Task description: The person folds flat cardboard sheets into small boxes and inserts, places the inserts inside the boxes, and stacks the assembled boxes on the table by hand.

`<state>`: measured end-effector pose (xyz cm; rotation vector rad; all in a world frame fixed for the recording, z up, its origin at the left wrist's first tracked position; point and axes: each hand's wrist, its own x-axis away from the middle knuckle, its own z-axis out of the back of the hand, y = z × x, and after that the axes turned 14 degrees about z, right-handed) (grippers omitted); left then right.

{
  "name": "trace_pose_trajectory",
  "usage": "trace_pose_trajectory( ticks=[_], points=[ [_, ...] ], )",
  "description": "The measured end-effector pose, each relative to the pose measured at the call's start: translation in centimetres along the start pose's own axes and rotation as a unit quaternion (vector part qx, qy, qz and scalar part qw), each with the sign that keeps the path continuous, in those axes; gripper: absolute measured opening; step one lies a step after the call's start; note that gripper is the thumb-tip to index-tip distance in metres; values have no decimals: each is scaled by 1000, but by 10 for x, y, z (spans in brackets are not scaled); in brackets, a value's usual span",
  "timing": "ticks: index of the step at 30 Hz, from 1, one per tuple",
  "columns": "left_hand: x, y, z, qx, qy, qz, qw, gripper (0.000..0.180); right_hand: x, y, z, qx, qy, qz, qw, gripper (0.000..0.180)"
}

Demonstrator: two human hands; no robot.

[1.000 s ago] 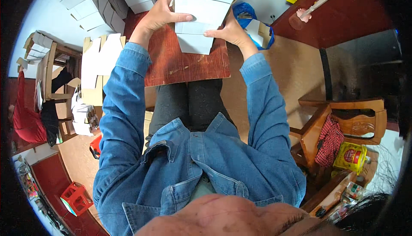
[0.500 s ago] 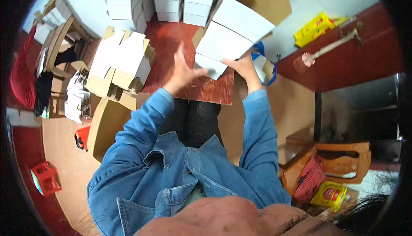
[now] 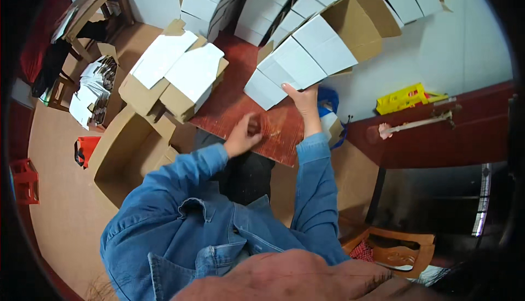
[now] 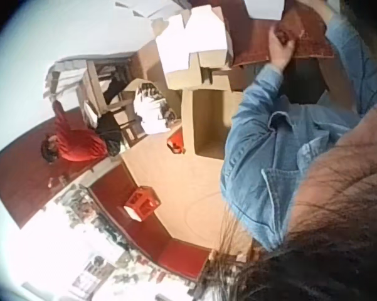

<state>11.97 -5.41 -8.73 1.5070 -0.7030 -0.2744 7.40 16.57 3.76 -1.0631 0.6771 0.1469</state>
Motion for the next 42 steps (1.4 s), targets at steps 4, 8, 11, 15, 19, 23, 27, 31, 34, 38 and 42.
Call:
trace_pose_trajectory(
  ticks=[4, 8, 11, 15, 19, 23, 27, 31, 34, 38, 42],
  points=[
    [70, -16, 19, -95, -57, -31, 993, 73, -36, 22, -31, -3, -12, 14, 1000, 81],
    [123, -32, 48, -220, -109, -23, 969, 65, -68, 30, -56, -15, -15, 19, 1000, 84],
    [118, -41, 60, -242, -178, -7, 954, 53, -89, 23, -79, -36, -14, 9, 999, 86],
    [110, -45, 64, -299, -191, -74, 932, 45, -105, 48, -81, -35, -28, -8, 999, 87],
    [110, -47, 71, -304, -191, -92, 929, 41, -117, 53, -93, -44, -39, -24, 998, 88],
    [108, -48, 72, -288, -191, -87, 935, 39, -127, 58, -98, -53, -50, -38, 997, 89],
    [107, -46, 78, -284, -196, -78, 935, 39, -139, 72, -100, -65, -60, -47, 995, 89],
    [106, -47, 79, -279, -190, -88, 937, 39, -151, 68, -107, -88, -54, 1, 995, 71],
    [107, -47, 78, -273, -186, -82, 940, 39, -154, 64, -112, -98, -46, -17, 994, 71],
    [107, -46, 77, -263, -185, -76, 944, 39, -155, 64, -114, -96, -49, -41, 993, 76],
    [106, -43, 74, -245, -191, -72, 948, 40, -152, 70, -111, -65, -86, -66, 992, 93]
  ],
)
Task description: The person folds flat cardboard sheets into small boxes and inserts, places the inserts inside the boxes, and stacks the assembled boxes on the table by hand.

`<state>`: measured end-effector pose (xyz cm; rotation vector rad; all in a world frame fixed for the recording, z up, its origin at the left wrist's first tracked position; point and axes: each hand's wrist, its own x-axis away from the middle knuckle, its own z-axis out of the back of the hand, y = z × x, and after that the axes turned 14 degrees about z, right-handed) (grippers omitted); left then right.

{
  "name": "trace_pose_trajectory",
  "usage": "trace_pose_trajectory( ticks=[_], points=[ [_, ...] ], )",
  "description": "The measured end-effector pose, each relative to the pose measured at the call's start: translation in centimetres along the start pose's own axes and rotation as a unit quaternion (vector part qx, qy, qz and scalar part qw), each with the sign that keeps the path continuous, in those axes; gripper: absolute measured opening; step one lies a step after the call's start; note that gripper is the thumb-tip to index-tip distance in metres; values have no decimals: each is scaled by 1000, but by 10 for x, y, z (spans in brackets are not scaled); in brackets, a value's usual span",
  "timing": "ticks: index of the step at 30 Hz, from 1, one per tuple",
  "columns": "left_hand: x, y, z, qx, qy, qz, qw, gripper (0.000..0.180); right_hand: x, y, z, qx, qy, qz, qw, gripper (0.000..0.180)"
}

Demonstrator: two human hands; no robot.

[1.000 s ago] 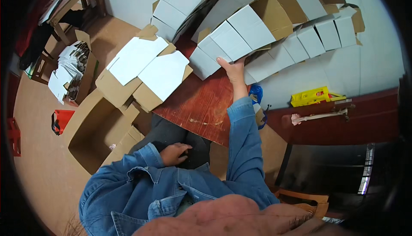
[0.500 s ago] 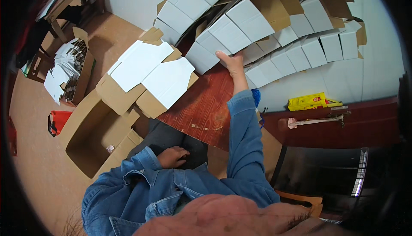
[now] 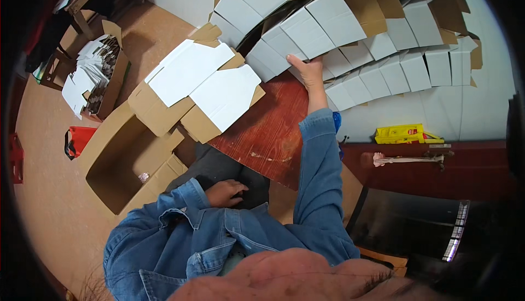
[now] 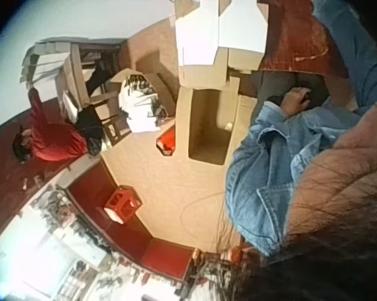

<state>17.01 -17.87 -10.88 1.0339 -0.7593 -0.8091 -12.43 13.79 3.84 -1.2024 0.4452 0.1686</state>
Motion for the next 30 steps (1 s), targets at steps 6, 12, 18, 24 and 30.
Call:
trace_pose_trajectory(
  ticks=[6, 12, 18, 24, 30],
  points=[
    [-4, 5, -3, -13, -30, -3, 999, 41, 45, 2, -3, -18, 117, 2, 993, 90],
    [-13, 3, -12, -17, -62, -2, 998, 39, 222, 40, 3, 401, -138, -71, 903, 72],
    [-13, 2, -24, -28, -66, 2, 997, 35, 358, -5, 7, 507, -132, -71, 849, 68],
    [-23, 19, -11, 54, 12, -105, 993, 23, 405, -20, 7, 540, -73, -114, 831, 65],
    [13, 112, 115, -61, 385, -109, 915, 20, 414, -18, -3, 569, -35, -96, 816, 62]
  ],
)
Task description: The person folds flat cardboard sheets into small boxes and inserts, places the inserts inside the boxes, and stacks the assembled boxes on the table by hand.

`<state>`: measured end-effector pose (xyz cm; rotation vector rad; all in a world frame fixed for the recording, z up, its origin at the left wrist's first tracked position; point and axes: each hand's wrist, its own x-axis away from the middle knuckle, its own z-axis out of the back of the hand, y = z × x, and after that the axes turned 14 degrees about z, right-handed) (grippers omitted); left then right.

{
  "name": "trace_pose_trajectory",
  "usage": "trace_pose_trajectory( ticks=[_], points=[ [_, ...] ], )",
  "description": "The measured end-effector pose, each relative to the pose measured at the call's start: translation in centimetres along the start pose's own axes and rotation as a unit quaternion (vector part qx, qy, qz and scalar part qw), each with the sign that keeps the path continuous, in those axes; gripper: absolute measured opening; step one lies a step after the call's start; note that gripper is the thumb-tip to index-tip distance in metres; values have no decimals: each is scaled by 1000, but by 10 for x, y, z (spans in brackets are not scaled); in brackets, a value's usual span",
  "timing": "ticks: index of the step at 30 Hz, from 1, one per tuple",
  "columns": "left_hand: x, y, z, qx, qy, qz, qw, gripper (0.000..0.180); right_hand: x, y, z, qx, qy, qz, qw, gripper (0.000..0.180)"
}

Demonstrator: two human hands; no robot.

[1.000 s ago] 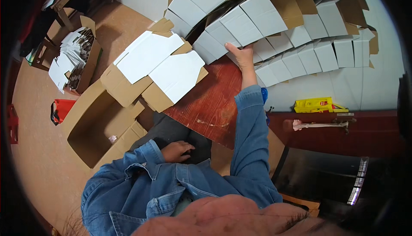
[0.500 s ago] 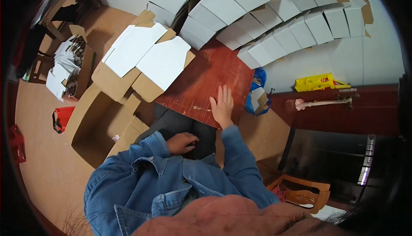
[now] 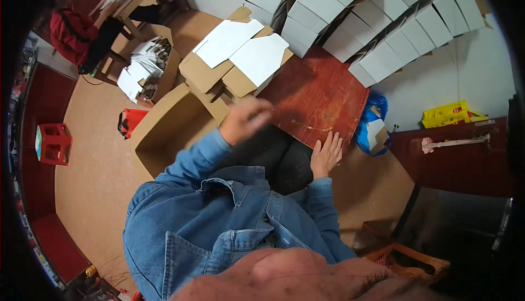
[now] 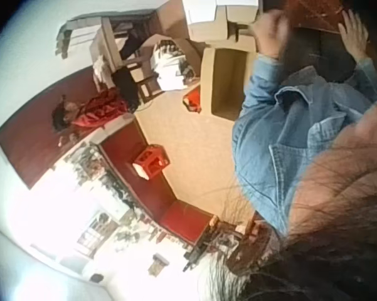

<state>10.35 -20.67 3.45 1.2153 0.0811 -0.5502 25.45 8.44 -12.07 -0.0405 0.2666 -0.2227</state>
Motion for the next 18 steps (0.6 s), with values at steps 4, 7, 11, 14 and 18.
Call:
trace_pose_trajectory(
  ticks=[4, 7, 11, 14, 18],
  points=[
    [-53, -53, 86, -238, 204, -45, 949, 53, 0, -3, -3, 29, 28, -4, 999, 60],
    [-71, -80, 116, -321, 163, 77, 930, 61, 3, -4, -4, 17, 44, 0, 999, 59],
    [-86, -92, 128, -389, 104, 191, 895, 71, 1, -2, -3, 9, 60, 1, 998, 57],
    [-86, -102, 136, -388, 67, 168, 904, 76, 1, -4, -2, -3, 69, 10, 998, 56],
    [-94, -101, 135, -433, 37, 184, 882, 63, 1, 1, -8, 11, 75, 14, 997, 55]
  ],
)
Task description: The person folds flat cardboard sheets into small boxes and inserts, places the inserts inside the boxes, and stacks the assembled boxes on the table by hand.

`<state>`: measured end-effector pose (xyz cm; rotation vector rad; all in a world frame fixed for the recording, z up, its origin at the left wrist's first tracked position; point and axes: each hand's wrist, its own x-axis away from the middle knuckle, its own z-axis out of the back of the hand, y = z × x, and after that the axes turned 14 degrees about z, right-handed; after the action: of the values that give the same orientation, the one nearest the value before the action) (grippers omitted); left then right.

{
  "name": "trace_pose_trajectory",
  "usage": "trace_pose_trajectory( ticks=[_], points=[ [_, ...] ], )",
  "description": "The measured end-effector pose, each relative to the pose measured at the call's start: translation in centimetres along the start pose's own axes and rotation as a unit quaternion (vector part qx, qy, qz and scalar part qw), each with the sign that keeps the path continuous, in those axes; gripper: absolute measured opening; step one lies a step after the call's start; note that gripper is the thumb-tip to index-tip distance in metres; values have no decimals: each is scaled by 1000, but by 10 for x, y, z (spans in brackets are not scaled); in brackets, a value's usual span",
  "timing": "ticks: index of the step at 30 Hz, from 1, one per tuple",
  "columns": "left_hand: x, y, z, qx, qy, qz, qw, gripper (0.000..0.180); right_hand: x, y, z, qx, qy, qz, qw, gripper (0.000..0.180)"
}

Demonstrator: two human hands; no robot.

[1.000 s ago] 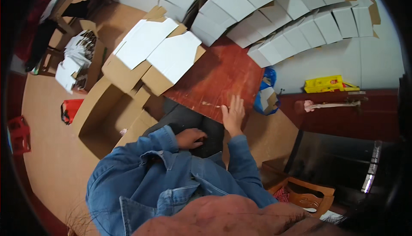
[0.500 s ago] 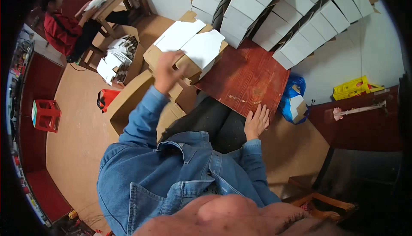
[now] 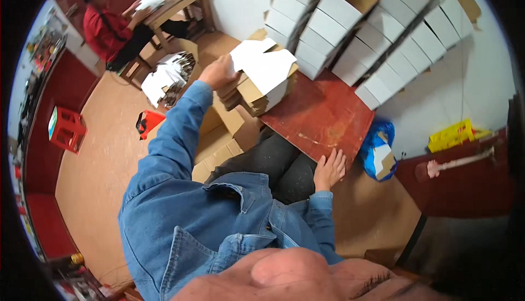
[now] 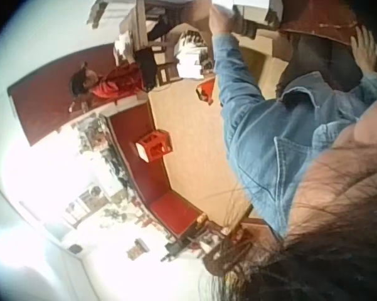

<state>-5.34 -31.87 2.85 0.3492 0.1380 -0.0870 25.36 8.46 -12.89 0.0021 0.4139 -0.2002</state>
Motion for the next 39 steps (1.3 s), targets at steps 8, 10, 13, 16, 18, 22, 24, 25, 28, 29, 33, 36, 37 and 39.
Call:
trace_pose_trajectory(
  ticks=[8, 10, 13, 16, 18, 22, 24, 25, 28, 29, 33, 36, 37, 39],
  points=[
    [26, -4, 2, 118, 207, -66, 969, 32, -3, 1, 2, -7, -19, 3, 1000, 54],
    [50, 21, 29, 256, 214, -77, 939, 29, 0, 2, 4, -13, -18, 6, 1000, 53],
    [93, 55, 59, 385, 113, -125, 907, 28, 4, 16, 12, -79, -16, 0, 997, 51],
    [131, 59, 38, 533, -104, -141, 828, 31, 6, 31, 23, -273, -6, -6, 962, 46],
    [151, 76, 19, 492, -292, -55, 818, 37, 12, 24, 48, -382, 1, -75, 921, 45],
    [217, 40, -191, 610, -318, 178, 704, 48, 4, -1, 104, -666, 46, -233, 707, 41],
    [237, 70, -192, 648, -400, 153, 630, 48, -2, -3, 119, -683, 50, -231, 691, 39],
    [226, 87, -195, 665, -440, 142, 586, 48, -7, -4, 128, -698, 52, -227, 677, 40],
    [236, 73, -178, 702, -543, 108, 447, 49, -14, -4, 153, -712, 65, -205, 669, 42],
    [228, 68, -178, 712, -568, 97, 400, 50, -16, -3, 162, -699, 79, -224, 675, 42],
    [236, 48, -166, 743, -627, 64, 223, 51, -30, -13, 204, -688, 33, -104, 717, 32],
    [230, 51, -164, 759, -642, 44, 99, 53, -35, -22, 221, -618, -93, 1, 781, 31],
    [228, 59, -156, 754, -648, 46, 97, 53, -36, -24, 222, -616, -87, -6, 783, 31],
    [224, 69, -138, 758, -602, 66, 241, 46, -38, -26, 221, -591, -185, -61, 783, 27]
  ],
)
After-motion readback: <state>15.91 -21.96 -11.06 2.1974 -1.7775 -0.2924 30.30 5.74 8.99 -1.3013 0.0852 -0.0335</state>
